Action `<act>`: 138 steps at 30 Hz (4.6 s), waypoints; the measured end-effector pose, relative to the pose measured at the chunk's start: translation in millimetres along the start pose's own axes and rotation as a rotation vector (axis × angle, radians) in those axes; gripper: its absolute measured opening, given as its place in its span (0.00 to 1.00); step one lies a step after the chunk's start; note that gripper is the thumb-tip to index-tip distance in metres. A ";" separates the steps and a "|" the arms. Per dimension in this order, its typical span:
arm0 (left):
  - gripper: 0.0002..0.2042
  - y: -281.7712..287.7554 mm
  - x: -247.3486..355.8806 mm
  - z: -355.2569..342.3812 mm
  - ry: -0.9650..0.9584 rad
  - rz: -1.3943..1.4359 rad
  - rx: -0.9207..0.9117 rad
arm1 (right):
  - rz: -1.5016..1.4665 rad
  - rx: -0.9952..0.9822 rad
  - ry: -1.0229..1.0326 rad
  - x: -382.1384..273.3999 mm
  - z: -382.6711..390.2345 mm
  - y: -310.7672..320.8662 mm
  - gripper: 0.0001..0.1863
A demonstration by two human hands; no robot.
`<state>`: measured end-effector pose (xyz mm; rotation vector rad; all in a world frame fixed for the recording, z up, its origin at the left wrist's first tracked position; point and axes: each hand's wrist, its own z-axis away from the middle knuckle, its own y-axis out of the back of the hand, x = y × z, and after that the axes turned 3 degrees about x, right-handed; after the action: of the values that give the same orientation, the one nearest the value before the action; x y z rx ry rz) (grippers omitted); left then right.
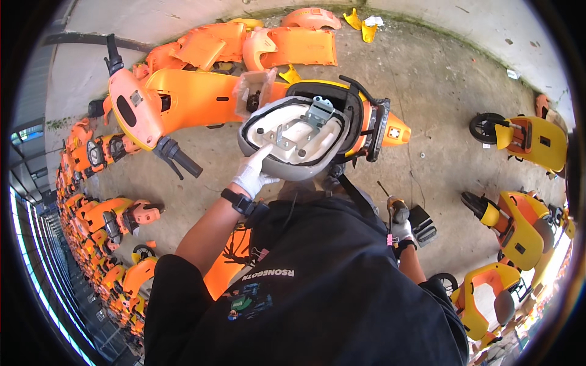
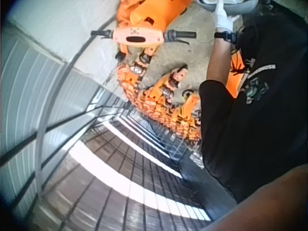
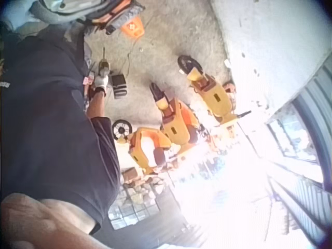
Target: The person picks up a bag of small parts and then uses a power drill to fasten a seat assembly onto an electric scooter.
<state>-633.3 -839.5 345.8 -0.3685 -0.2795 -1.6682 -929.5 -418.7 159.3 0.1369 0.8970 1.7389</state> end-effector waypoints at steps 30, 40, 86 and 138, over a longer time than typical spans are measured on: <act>0.24 57.6 198.9 78.8 -0.703 -0.900 0.444 | -0.463 0.014 -0.274 -0.4 41.7 -36.3 0.05; 0.20 62.4 223.7 37.3 -0.557 -0.995 0.257 | -0.351 0.196 -0.143 -4.7 60.1 -68.3 0.09; 0.41 61.8 244.1 -23.8 -0.670 -1.524 0.215 | -0.206 0.039 0.642 -433.5 26.7 98.3 0.16; 0.44 58.7 212.7 -24.9 -0.748 -1.433 0.182 | 0.545 -0.249 0.413 -588.1 -18.6 137.4 0.17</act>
<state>-599.8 -1050.7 405.8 -0.7316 -1.5097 -2.7784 -825.6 -948.6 430.5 -0.1662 0.9849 2.4308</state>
